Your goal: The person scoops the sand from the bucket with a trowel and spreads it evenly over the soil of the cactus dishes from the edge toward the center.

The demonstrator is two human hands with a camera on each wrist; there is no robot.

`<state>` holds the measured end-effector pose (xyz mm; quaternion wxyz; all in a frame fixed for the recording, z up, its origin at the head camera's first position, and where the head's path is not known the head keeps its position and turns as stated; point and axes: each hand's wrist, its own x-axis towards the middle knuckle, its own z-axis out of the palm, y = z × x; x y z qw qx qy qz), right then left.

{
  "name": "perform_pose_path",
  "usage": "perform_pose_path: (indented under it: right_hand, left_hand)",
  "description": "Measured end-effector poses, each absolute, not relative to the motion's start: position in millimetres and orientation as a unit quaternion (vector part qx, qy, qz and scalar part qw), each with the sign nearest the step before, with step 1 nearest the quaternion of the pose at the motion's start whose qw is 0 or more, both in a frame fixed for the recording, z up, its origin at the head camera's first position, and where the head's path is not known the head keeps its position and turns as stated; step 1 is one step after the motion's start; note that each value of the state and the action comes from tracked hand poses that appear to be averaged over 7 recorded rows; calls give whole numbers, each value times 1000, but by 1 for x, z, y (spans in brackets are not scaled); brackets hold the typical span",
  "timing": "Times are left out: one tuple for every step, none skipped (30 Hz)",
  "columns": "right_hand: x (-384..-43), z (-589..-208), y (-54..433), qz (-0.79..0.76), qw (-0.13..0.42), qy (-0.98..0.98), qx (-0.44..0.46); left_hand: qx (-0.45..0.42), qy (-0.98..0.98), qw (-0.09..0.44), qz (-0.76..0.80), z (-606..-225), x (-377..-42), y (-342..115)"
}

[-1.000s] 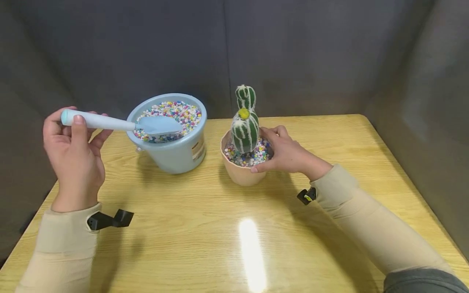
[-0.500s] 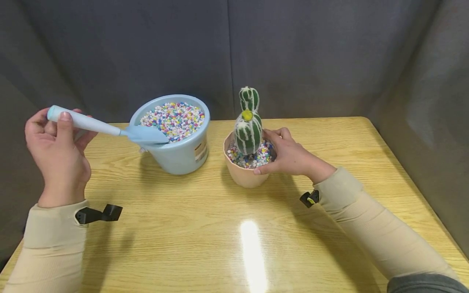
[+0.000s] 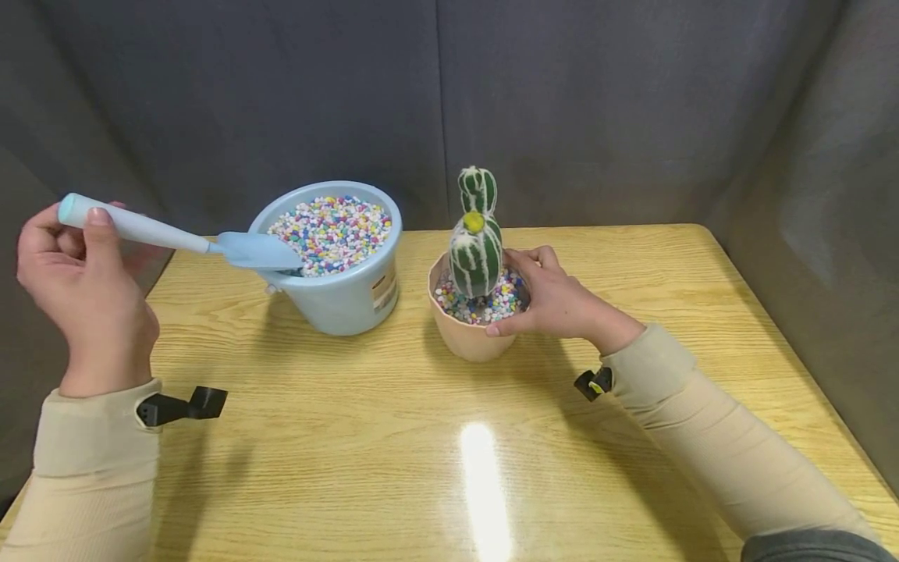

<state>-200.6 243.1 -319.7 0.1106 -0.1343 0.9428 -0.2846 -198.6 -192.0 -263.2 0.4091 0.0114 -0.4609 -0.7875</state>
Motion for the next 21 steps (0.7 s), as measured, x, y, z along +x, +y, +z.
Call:
perform_pose_path:
  right_hand:
    - [-201, -320, 243, -286, 111, 942, -134]
    - [-201, -319, 243, -287, 111, 942, -133]
    - [-201, -319, 243, -288, 112, 942, -133]
    - [-201, -319, 242, -289, 113, 941, -133]
    - [-201, -319, 242, -290, 113, 941, -133]
    - [-201, -319, 242, -290, 114, 941, -133]
    - [-201, -319, 242, -290, 114, 941, -133]
    - [-200, -319, 242, -291, 114, 941, -133]
    - [-200, -319, 242, -291, 115, 941, -132]
    - [-200, -319, 242, -291, 115, 941, -132]
    - [-200, -319, 242, -292, 115, 940, -130]
    - [-200, -319, 242, -292, 115, 940, -130]
    - [-200, -319, 242, -293, 115, 940, -129]
    - [-200, -318, 242, -294, 115, 940, -129]
    - [-200, -318, 242, -294, 115, 940, -128]
    - [-200, -318, 242, -294, 115, 940, -128]
    - [-200, -318, 242, -294, 115, 940, -128]
    - [-200, -318, 242, -294, 115, 940, -128]
    - [-200, -318, 242, -295, 115, 940, -128]
    - [-199, -318, 242, -295, 116, 940, -127]
    - [-199, -318, 242, -296, 117, 940, -127]
  left_hand:
    - [9, -459, 416, -785, -261, -199, -192]
    - [10, -462, 421, -780, -260, -198, -191]
    - [14, -472, 427, -771, -258, -198, -191]
    - [19, -482, 432, -762, -257, -197, -191]
    - [24, -492, 436, -753, -256, -197, -191]
    - [31, -509, 438, -740, -255, -197, -191]
    - [36, -524, 439, -729, -255, -197, -192]
    - [41, -538, 439, -719, -256, -197, -192]
    - [47, -558, 438, -703, -256, -198, -192]
    - [47, -581, 440, -683, -258, -199, -192]
    - [46, -599, 441, -667, -259, -200, -193]
    - [47, -613, 440, -655, -260, -201, -193]
    - [45, -629, 443, -638, -261, -201, -193]
    - [41, -643, 447, -620, -262, -202, -192]
    - [39, -659, 450, -601, -264, -203, -191]
    - [31, -669, 455, -587, -265, -203, -190]
    - [27, -672, 454, -585, -266, -204, -188]
    - [21, -678, 453, -578, -268, -204, -187]
    - [13, -683, 456, -570, -269, -204, -184]
    - [3, -677, 452, -581, -271, -205, -182]
    - [-2, -670, 447, -593, -272, -206, -180]
